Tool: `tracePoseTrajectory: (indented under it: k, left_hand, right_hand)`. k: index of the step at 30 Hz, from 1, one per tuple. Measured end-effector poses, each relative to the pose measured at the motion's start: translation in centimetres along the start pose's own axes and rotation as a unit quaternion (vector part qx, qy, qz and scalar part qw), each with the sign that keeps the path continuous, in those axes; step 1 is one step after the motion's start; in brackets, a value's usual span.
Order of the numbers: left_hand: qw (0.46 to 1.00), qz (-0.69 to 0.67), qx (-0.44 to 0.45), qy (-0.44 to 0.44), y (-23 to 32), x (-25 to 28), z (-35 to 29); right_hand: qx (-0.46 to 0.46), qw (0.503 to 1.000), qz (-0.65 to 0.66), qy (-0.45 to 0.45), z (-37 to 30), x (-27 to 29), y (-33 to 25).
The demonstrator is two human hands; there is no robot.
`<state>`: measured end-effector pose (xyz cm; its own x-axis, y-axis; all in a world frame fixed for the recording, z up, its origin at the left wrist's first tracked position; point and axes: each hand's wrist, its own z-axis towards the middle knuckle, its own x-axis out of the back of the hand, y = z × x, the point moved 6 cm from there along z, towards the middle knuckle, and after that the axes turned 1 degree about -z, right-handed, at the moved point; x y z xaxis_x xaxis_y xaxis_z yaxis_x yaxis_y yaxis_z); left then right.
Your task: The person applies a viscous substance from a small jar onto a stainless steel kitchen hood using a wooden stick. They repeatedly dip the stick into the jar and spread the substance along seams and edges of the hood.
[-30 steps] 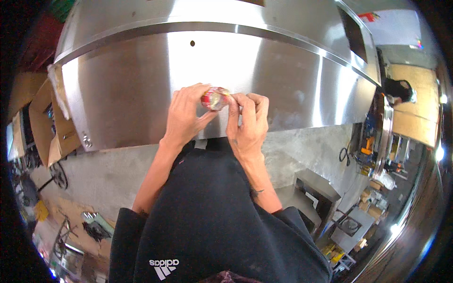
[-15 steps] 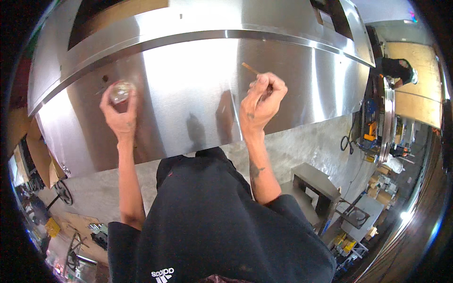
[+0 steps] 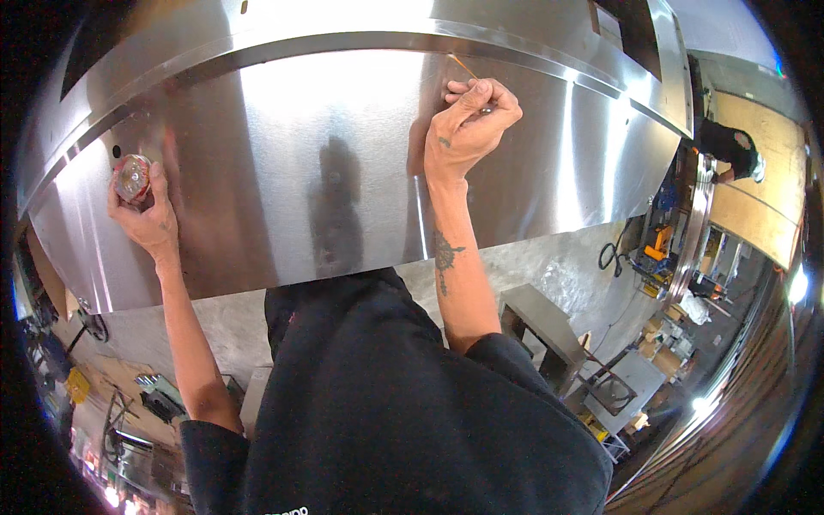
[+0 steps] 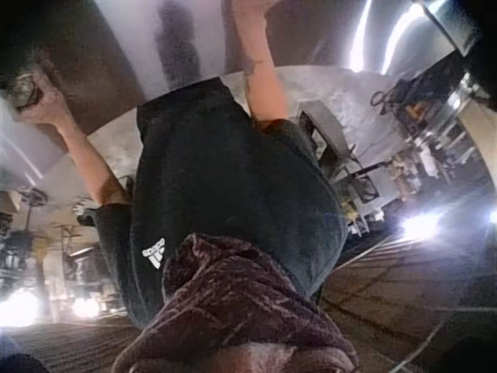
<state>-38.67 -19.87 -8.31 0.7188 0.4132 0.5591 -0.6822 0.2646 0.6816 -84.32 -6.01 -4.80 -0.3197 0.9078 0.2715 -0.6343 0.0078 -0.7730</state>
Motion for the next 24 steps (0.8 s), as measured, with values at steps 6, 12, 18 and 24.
tracePoseTrajectory:
  k: [6,12,18,24]
  left_hand:
    - [0.998,0.028,-0.044,0.019,0.0,0.1,0.0]
    - [0.999,-0.01,-0.024,0.02,0.5,0.1,0.0]
    - [0.999,0.028,-0.033,0.022,0.6,0.2,0.1]
    - [1.0,-0.007,-0.021,0.014,0.6,0.1,0.0]
  right_hand:
    - [0.008,1.0,-0.006,0.008,0.0,-0.3,0.1]
    - [0.02,1.0,-0.015,0.006,0.0,-0.3,0.2]
    - [0.018,1.0,-0.019,0.007,0.0,-0.4,0.3]
    - [0.025,0.999,-0.024,0.007,0.1,-0.4,0.1]
